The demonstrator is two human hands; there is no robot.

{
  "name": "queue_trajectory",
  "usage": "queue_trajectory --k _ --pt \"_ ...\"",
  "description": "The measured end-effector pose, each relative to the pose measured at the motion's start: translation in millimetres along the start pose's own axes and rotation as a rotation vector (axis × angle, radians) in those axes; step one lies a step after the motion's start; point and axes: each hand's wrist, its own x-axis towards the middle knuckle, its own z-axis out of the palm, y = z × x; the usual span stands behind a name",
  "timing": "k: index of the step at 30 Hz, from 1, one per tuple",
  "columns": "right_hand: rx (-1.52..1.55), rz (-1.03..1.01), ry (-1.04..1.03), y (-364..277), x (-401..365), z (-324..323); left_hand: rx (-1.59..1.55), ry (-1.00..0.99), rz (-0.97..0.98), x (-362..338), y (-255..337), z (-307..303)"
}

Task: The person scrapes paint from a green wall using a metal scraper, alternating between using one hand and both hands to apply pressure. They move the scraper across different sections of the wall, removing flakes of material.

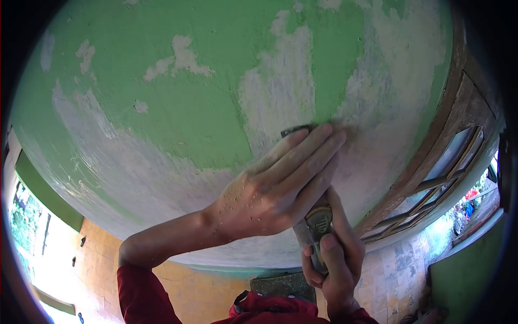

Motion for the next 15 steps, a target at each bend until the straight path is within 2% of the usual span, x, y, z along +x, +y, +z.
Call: queue_trajectory --k 8,11,15 --pt "0.006 0.051 -0.031 -8 -1 -3 0.023 0.025 -0.003 0 -1 -2" --pt "-0.043 0.033 -0.030 0 0 0 -0.021 -0.067 0.002 -7 3 -1" --pt "-0.037 0.041 -0.054 -5 7 -3 0.009 0.008 0.019 1 -1 -2"
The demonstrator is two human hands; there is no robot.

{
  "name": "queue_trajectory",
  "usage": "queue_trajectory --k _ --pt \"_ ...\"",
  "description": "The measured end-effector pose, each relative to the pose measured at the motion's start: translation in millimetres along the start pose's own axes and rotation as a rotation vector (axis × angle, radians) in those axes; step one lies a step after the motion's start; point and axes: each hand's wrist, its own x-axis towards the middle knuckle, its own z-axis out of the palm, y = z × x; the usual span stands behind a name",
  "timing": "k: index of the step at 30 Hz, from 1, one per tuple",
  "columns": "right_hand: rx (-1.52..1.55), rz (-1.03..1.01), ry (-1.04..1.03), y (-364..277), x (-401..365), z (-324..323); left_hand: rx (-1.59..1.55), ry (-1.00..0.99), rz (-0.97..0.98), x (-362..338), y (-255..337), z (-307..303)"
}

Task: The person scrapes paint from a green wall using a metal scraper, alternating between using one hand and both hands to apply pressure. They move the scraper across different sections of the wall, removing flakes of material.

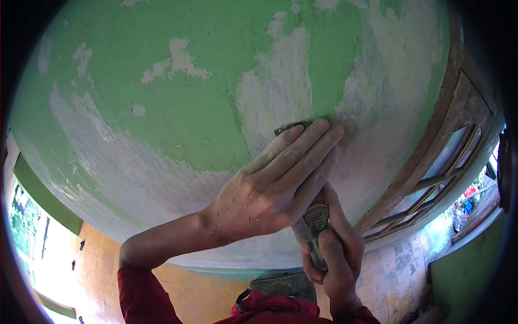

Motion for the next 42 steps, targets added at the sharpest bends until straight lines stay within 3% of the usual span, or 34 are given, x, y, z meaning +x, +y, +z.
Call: queue_trajectory --k 42 --pt "-0.047 -0.039 0.026 1 3 -16 -0.035 0.012 -0.062 5 9 7"
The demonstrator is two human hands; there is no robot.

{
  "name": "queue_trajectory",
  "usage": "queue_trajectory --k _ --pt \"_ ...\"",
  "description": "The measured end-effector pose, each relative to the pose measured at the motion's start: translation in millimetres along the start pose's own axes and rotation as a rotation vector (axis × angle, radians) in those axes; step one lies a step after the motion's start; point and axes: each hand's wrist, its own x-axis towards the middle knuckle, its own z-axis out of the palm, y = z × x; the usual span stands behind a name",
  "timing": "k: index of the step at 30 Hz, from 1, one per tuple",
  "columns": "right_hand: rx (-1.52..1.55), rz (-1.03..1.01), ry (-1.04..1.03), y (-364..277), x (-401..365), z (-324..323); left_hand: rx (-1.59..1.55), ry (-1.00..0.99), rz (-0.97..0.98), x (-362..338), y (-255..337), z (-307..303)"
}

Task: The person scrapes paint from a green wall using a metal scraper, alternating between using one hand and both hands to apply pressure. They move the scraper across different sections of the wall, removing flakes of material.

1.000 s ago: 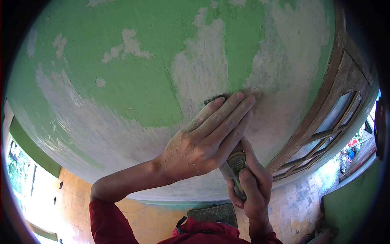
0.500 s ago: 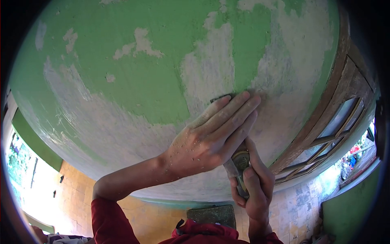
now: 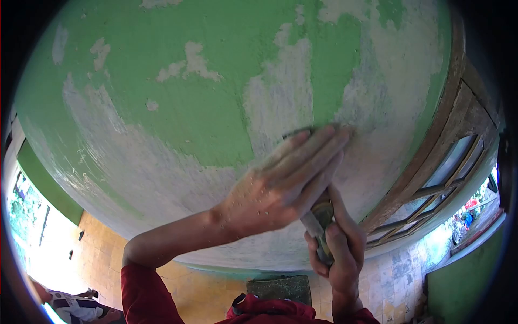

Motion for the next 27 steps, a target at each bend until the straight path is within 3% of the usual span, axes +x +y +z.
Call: queue_trajectory --k 27 --pt "0.008 0.009 0.016 -5.2 1.1 4.9 -0.024 -0.027 0.016 3.3 -4.8 -3.8"
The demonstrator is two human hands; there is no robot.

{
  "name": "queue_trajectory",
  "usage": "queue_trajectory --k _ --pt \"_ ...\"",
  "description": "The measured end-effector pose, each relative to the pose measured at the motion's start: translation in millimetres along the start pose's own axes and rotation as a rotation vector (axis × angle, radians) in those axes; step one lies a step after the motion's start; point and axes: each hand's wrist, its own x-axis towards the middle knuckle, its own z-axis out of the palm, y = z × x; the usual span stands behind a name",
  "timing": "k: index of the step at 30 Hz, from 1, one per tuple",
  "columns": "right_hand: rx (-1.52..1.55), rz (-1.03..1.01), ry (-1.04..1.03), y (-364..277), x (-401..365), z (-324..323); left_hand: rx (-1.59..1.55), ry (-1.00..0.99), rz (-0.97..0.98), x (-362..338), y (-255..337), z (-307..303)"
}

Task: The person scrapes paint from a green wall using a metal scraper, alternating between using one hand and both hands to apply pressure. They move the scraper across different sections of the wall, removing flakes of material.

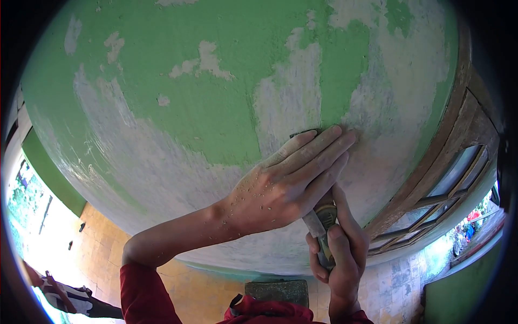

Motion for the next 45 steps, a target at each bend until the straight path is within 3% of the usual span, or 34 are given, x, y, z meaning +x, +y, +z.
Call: queue_trajectory --k 20,23,25,34,38,41,43,44,45 --pt "0.038 -0.055 0.006 -5 9 6 0.035 0.084 0.001 11 -10 -3" --pt "-0.002 -0.038 0.009 -9 11 4 -0.020 0.004 -0.007 7 -8 -2" --pt "-0.021 -0.022 0.000 -12 14 4 0.004 0.119 0.002 14 -14 0" --pt "0.018 -0.082 -0.053 -10 21 4 0.042 0.098 -0.003 19 -15 -9" --pt "-0.113 -0.177 -0.004 39 10 -7 -0.084 -0.010 -0.029 -8 2 -3" --pt "-0.363 -0.203 0.081 140 -42 -42 -0.291 -0.147 -0.066 -89 49 1" --pt "-0.712 -0.214 0.061 190 -90 -68 -0.580 -0.060 -0.490 -180 106 39" --pt "-0.768 -0.055 0.048 215 -119 -82 -0.655 -0.261 -0.934 -220 143 48" --pt "-0.737 0.164 0.041 240 -153 -99 -0.619 -0.227 -1.139 -279 177 76"
